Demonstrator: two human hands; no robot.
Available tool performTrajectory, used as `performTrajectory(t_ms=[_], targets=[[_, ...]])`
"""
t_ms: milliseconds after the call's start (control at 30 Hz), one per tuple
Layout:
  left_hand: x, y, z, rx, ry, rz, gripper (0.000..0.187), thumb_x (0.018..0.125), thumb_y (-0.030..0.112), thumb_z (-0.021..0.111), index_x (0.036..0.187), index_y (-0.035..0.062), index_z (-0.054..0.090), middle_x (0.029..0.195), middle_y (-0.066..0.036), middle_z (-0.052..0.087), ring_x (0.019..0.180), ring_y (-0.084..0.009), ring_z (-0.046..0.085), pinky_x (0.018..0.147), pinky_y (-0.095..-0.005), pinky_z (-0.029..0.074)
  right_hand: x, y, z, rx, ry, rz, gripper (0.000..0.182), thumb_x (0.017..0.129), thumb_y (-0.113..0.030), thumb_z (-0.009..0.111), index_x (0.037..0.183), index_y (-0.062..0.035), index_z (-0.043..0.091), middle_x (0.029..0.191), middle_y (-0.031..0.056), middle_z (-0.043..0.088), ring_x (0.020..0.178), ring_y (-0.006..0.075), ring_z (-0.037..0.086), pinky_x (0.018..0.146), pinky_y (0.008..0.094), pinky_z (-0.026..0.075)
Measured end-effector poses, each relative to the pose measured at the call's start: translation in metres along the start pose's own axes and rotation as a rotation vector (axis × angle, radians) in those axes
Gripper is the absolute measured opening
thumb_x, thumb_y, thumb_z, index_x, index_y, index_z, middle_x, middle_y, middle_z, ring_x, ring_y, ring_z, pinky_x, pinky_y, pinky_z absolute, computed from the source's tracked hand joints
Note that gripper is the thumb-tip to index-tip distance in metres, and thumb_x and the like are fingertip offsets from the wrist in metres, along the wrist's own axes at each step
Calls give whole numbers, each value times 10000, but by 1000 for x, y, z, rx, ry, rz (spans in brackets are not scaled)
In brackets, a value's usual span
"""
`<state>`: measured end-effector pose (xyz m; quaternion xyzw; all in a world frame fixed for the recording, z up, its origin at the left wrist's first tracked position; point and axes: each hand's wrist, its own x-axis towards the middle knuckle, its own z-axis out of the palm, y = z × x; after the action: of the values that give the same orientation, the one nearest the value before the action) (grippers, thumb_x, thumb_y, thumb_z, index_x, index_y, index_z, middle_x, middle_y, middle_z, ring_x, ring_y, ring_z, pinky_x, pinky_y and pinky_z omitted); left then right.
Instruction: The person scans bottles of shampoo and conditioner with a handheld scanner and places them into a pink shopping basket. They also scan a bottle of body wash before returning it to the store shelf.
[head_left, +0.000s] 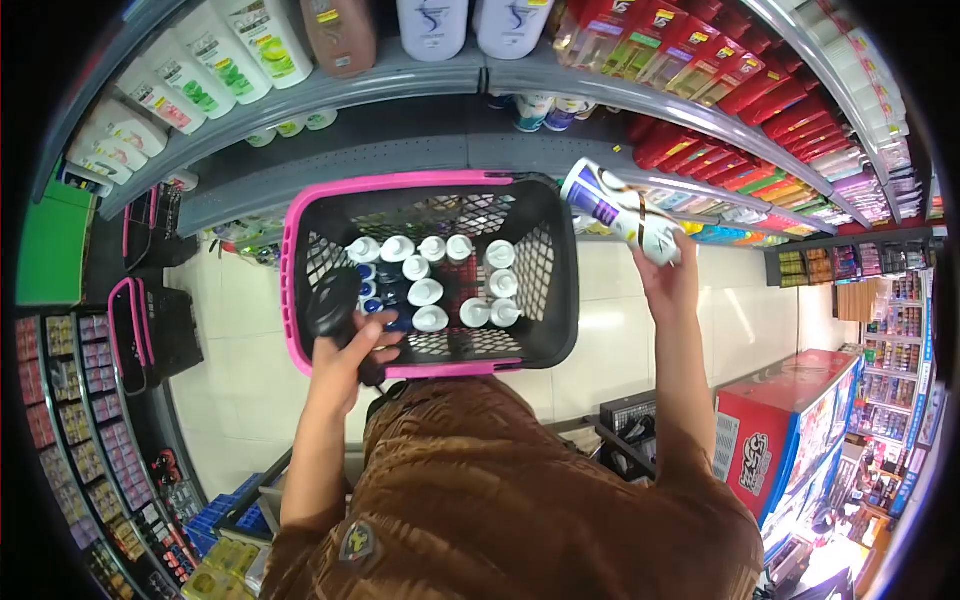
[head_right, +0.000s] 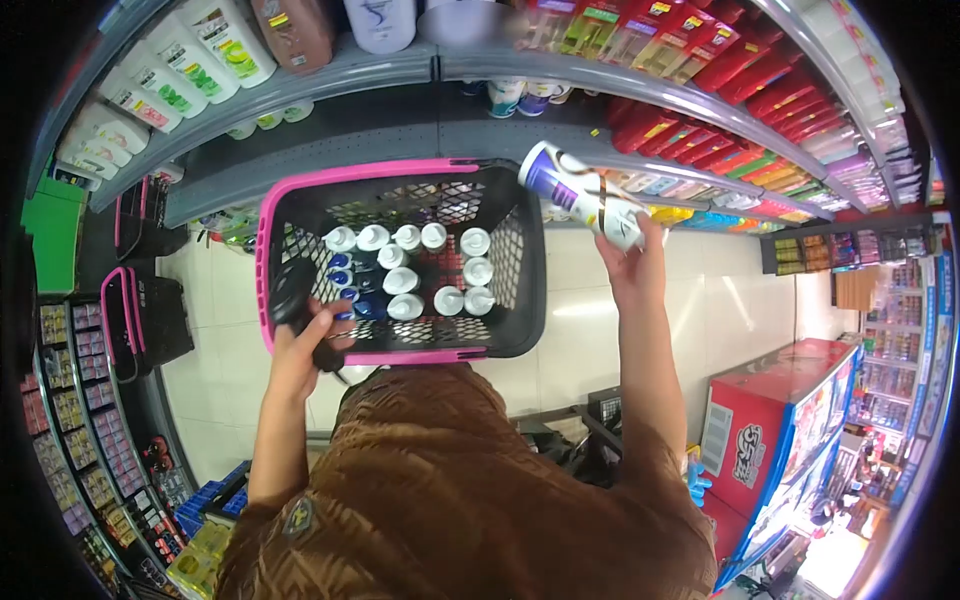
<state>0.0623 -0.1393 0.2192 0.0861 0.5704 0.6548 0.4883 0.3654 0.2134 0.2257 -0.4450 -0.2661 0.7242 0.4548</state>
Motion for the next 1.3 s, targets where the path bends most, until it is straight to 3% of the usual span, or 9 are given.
performTrajectory(t_ms=[200, 400, 600, 767, 1000, 1033, 1133, 1267, 1300], targets=[[35, 9, 19, -51, -244, 37, 469, 910, 152, 740, 1284, 59, 472, 1443, -193, 499, 1235, -320, 593, 866, -448, 615, -113, 43, 36, -196, -202, 169, 475, 933, -195, 641, 1337, 5, 491, 1170, 142, 664, 975, 254, 724, 736, 373, 668], [41, 21, -10, 29, -310, -79, 585, 866, 75, 770, 1357, 34, 455, 1278, -113, 551, 1110, -231, 617, 821, -415, 631, -168, 79, 99, -265, -271, 222, 571, 882, -131, 695, 1374, 38, 459, 1168, 174, 651, 1001, 255, 710, 728, 372, 674], [49, 25, -45, 59, -371, -70, 665, 847, 148, 812, 1391, 24, 451, 1244, -93, 581, 1145, -203, 582, 888, -367, 562, -186, 90, 131, -518, -216, 69, 536, 975, -324, 633, 1369, 8, 486, 1142, 124, 659, 1006, 199, 700, 721, 330, 650], [62, 20, -62, 18, -390, -56, 543, 831, 162, 832, 1270, 11, 553, 1132, -39, 601, 1017, -128, 578, 897, -312, 489, -187, 98, 141, -840, -49, -128, 485, 1018, -484, 555, 1011, -28, 719, 611, -48, 521, 469, 42, 401, 433, 211, 303], [70, 26, -49, 27, -320, -69, 513, 857, 205, 831, 1227, 1, 539, 1063, -47, 588, 959, -129, 599, 770, -315, 569, -171, 101, 144, -647, 24, -11, 312, 987, -374, 643, 954, -76, 730, 575, -61, 463, 445, 23, 368, 389, 209, 247], [82, 21, -56, 86, -384, -99, 583, 917, 172, 763, 1379, -5, 456, 1148, -47, 527, 1081, -173, 583, 854, -425, 618, -163, 97, 141, -715, -18, -36, 326, 983, -354, 656, 1016, -40, 732, 614, -37, 535, 484, 49, 447, 436, 221, 339], [87, 21, -62, 99, -234, 0, 575, 922, 175, 757, 1384, 4, 460, 1142, -50, 523, 1049, -172, 593, 843, -402, 615, -135, 122, 141, -1032, -154, -398, 357, 983, -338, 658, 1096, -5, 722, 687, 18, 625, 569, 95, 557, 534, 257, 450], [70, 26, -88, 35, -168, -42, 609, 932, 103, 715, 1462, 47, 421, 1458, -156, 486, 1193, -259, 604, 883, -410, 600, -104, 166, 133, -1596, -226, -497, 425, 952, -382, 655, 1153, -10, 696, 935, 223, 729, 805, 375, 718, 726, 430, 557], [64, 23, -94, -15, -135, -19, 606, 917, 87, 736, 1445, 0, 453, 1297, -102, 565, 1120, -204, 621, 846, -368, 614, -91, 178, 127, -1601, -246, -491, 425, 952, -382, 655, 1153, -10, 696, 935, 223, 729, 805, 375, 718, 726, 430, 557]])
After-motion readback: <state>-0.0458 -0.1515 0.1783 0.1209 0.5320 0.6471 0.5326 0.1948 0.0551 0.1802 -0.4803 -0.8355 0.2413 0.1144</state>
